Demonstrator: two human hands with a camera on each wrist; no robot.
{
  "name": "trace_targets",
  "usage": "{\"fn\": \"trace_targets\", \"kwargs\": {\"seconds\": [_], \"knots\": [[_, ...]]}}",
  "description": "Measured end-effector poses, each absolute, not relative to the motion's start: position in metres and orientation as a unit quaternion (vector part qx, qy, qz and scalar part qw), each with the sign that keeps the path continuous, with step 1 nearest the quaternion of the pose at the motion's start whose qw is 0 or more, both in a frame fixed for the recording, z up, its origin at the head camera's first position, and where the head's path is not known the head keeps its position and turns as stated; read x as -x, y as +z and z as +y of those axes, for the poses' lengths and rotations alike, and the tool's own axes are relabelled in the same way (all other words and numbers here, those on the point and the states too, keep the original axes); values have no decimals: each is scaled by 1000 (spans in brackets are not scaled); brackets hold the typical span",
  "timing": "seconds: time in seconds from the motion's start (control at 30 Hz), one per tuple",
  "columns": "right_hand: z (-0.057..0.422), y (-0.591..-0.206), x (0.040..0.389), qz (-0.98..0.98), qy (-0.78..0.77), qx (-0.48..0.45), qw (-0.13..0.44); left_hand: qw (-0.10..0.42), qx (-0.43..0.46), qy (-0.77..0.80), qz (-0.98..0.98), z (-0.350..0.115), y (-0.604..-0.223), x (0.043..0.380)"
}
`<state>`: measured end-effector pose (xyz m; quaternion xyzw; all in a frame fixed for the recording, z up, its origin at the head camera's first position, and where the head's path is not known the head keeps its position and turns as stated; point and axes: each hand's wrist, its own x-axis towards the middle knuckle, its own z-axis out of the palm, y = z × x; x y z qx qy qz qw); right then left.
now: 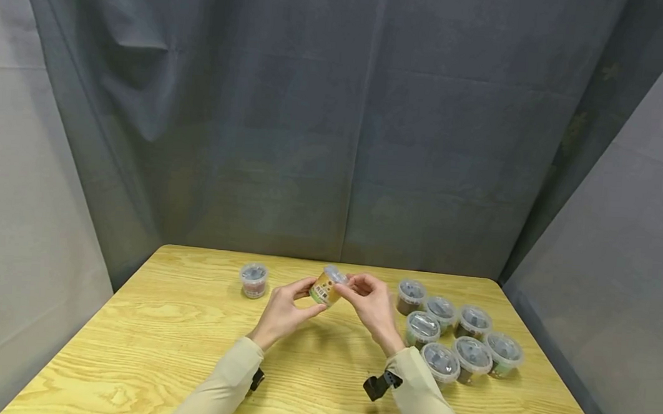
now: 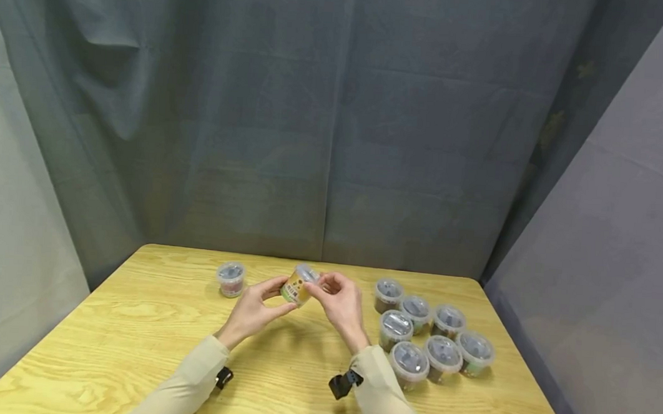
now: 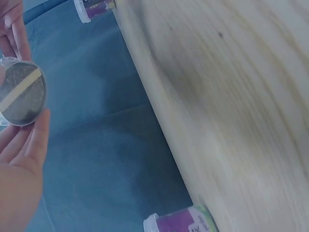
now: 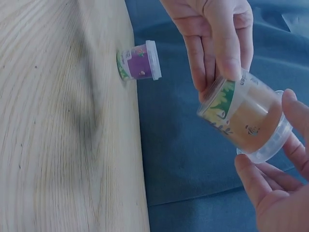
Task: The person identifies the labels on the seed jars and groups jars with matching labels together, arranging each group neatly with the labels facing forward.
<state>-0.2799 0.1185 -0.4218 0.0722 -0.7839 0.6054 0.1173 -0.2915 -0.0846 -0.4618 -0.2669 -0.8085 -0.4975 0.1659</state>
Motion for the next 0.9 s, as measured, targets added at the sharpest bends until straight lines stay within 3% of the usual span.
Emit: {"fn": "trace_targets", "kwargs": {"seconds": [0.23,0.6,0.9], "knots": [[113,-429,288,-805,570,-104,129,120,233,-547,-795,-97,-460,292],[89,-442,296,-812,528,-245,46,46,241,-548,-800,-142,-458,293],[58,-454,296,-806,509,-300,20,36,259,-507,-821,-175,-461,292]]}}
